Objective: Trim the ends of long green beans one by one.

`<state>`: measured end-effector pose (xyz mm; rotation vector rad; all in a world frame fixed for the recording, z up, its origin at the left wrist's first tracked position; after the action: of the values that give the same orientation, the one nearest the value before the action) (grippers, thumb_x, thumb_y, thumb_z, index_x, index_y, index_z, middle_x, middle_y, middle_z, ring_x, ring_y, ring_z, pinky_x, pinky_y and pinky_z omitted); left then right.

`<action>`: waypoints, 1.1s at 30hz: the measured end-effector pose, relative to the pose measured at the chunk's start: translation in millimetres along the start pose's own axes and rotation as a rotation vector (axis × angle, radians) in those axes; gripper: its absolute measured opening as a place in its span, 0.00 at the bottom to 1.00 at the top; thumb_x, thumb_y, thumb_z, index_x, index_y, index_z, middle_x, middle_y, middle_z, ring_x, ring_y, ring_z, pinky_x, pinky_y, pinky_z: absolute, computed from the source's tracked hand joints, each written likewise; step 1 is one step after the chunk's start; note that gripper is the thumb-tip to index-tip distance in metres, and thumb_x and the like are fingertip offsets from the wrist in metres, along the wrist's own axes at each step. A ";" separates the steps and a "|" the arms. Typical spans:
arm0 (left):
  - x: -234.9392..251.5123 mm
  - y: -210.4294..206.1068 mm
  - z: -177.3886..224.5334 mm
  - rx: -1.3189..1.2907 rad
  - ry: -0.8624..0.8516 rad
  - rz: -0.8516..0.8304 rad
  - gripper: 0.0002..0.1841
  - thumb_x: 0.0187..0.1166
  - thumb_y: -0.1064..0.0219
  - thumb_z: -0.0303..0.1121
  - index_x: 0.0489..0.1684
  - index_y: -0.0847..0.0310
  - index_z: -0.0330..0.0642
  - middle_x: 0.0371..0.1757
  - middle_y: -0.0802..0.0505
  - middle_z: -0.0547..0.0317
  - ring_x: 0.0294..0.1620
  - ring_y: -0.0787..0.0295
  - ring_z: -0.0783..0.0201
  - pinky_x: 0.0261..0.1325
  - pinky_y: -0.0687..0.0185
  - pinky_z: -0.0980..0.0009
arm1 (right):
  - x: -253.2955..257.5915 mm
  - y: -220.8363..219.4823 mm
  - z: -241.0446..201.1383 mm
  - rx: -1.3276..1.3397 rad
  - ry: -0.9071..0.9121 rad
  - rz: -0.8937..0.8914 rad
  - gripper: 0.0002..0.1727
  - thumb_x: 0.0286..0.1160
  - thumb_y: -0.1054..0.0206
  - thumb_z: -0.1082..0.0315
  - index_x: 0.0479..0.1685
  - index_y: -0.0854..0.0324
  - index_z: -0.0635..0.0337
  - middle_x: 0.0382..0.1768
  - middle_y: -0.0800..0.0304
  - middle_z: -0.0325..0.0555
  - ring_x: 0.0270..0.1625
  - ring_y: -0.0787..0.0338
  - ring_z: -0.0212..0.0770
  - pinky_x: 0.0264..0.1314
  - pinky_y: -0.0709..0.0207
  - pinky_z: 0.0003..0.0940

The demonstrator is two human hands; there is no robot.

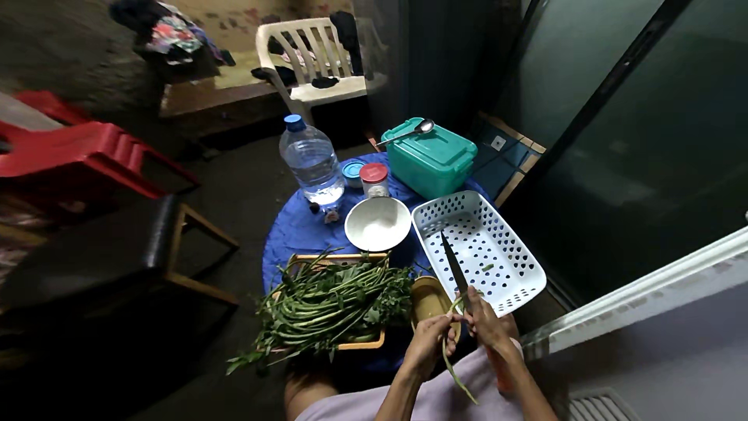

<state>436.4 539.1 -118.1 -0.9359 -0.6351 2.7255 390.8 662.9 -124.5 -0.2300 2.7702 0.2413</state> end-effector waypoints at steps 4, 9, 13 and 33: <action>-10.6 14.3 -8.3 0.045 -0.006 0.075 0.18 0.94 0.49 0.35 0.54 0.14 0.31 0.22 0.14 0.63 0.18 0.18 0.72 0.26 0.17 0.77 | 9.0 18.3 8.5 -0.053 -0.059 0.158 0.39 0.94 0.69 0.41 0.43 0.21 0.67 0.17 0.31 0.39 0.17 0.28 0.36 0.25 0.25 0.36; -18.2 20.0 -11.8 0.174 -0.062 0.193 0.16 0.93 0.46 0.32 0.51 0.14 0.29 0.20 0.14 0.61 0.15 0.18 0.70 0.23 0.17 0.75 | 16.9 24.2 20.1 -0.090 -0.179 0.236 0.42 0.93 0.73 0.39 0.46 0.19 0.64 0.21 0.26 0.43 0.19 0.26 0.39 0.27 0.26 0.38; -14.1 30.0 -7.4 0.240 -0.082 0.266 0.16 0.93 0.45 0.33 0.50 0.14 0.29 0.20 0.13 0.59 0.15 0.17 0.69 0.23 0.16 0.74 | 13.3 22.5 19.8 -0.020 -0.210 0.173 0.38 0.93 0.72 0.40 0.83 0.34 0.57 0.22 0.28 0.42 0.18 0.26 0.39 0.24 0.25 0.38; -16.1 28.7 -8.9 0.341 -0.069 0.268 0.16 0.91 0.42 0.35 0.44 0.11 0.31 0.20 0.11 0.59 0.15 0.15 0.68 0.24 0.14 0.73 | 2.7 30.2 17.8 -0.061 -0.125 0.221 0.38 0.95 0.72 0.43 0.70 0.23 0.61 0.19 0.28 0.41 0.18 0.27 0.38 0.25 0.26 0.38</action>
<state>453.3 511.5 -128.7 -0.8989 -0.0462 2.9743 388.5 695.4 -137.7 0.0757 2.6648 0.3827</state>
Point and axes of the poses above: each hand's wrist, its own x-axis towards the middle knuckle, its own y-axis out of the back of the hand, z = x × y, the point moved 10 cm from there along x, towards the middle knuckle
